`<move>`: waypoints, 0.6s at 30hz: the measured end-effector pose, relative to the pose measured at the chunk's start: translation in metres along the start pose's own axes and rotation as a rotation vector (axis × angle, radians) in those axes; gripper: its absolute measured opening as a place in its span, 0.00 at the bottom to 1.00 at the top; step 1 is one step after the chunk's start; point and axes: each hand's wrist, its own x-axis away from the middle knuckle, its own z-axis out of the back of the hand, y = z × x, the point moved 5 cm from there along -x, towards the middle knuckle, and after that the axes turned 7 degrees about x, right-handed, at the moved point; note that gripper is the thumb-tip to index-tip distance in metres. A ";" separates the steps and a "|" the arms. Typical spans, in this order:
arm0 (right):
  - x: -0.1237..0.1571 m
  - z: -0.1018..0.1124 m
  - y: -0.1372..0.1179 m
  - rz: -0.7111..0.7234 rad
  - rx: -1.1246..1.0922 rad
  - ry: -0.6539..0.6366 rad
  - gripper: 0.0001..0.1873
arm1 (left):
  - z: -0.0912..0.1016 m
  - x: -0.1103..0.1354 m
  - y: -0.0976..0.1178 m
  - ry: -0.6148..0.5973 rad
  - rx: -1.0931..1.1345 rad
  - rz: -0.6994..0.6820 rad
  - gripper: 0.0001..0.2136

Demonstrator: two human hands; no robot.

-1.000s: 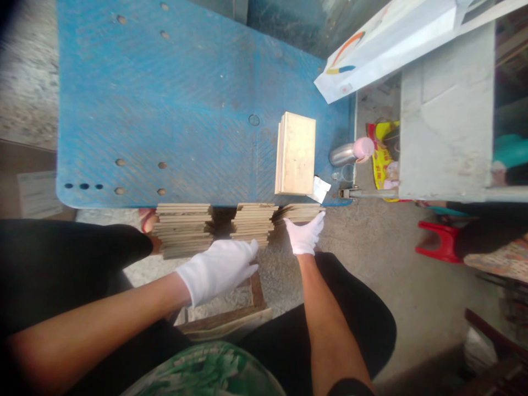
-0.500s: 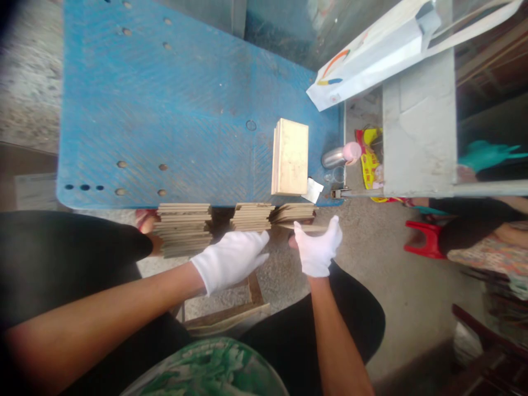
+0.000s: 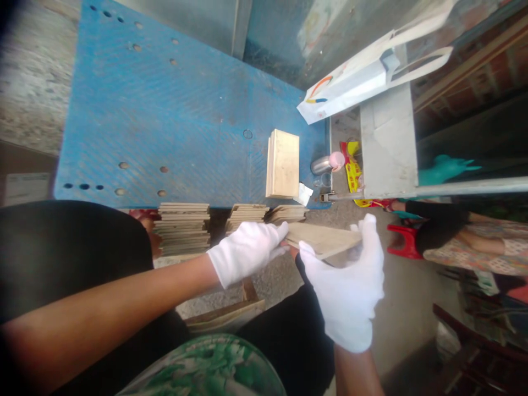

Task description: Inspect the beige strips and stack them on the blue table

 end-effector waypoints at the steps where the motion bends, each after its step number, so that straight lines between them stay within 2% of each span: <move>1: 0.001 0.002 -0.004 -0.002 -0.074 0.024 0.56 | 0.002 0.001 0.000 -0.006 -0.018 -0.006 0.15; 6: -0.001 -0.001 -0.016 -0.016 -0.246 0.005 0.55 | 0.017 0.003 -0.001 -0.028 -0.088 0.045 0.14; 11: -0.014 -0.016 -0.012 -0.025 -0.377 -0.059 0.52 | 0.027 0.003 -0.005 -0.092 0.004 0.121 0.14; 15: -0.019 -0.046 0.004 -0.022 -0.535 -0.188 0.52 | 0.019 0.003 -0.022 -0.051 0.150 0.246 0.17; 18: -0.011 -0.079 0.023 -0.076 -0.454 -0.321 0.57 | 0.007 0.002 -0.037 -0.014 0.282 0.328 0.20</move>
